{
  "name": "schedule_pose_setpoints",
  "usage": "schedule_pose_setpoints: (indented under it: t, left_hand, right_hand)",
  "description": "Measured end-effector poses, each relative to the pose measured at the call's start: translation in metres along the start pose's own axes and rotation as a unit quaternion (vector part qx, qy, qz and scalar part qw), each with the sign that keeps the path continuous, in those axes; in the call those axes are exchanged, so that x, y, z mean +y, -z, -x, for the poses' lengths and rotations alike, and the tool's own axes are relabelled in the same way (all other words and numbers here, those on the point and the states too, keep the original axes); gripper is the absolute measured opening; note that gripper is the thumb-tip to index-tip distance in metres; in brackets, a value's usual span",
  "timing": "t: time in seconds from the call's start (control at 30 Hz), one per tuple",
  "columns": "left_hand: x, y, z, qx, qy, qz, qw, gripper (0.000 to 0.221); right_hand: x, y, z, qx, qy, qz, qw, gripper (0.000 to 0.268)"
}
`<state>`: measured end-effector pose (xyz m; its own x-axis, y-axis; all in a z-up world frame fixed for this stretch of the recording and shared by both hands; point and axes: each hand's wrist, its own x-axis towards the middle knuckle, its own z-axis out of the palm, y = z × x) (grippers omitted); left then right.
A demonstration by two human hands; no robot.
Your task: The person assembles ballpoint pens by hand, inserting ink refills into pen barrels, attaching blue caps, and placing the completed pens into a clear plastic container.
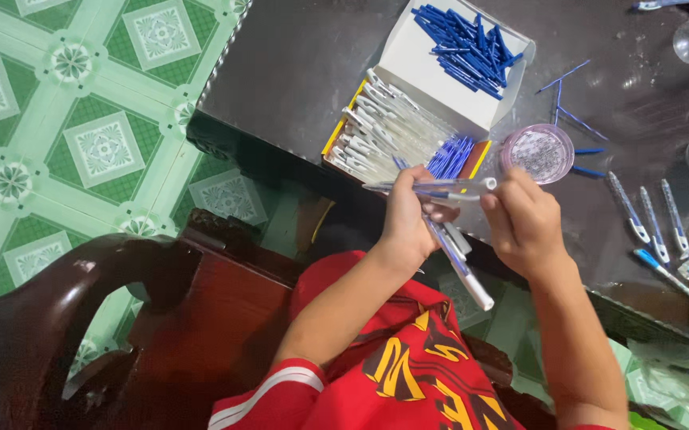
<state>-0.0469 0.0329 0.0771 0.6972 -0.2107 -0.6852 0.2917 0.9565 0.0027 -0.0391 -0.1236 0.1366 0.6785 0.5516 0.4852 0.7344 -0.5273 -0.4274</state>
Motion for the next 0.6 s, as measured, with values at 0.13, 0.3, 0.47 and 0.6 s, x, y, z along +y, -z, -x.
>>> schedule_pose_setpoints:
  t: [0.13, 0.3, 0.47, 0.6]
  left_hand:
    - [-0.006, -0.003, 0.001, -0.011, 0.030, -0.003, 0.999, 0.031]
    - [-0.008, -0.010, 0.007, -0.070, 0.082, 0.051, 0.993, 0.034]
    - [-0.001, -0.032, 0.047, -0.206, -0.115, 0.017, 0.972, 0.037]
    - [0.002, -0.034, 0.053, -0.227, -0.207, -0.047, 0.951, 0.048]
  right_hand:
    - [0.016, 0.019, 0.003, -0.043, 0.079, 0.048, 0.995, 0.021]
    - [0.009, 0.047, -0.012, -0.150, 0.141, 0.067, 0.976, 0.016]
    - [-0.036, 0.023, -0.016, -0.009, -0.070, -0.018, 0.997, 0.042]
    - [-0.067, 0.004, -0.030, 0.081, -0.356, -0.267, 0.892, 0.045]
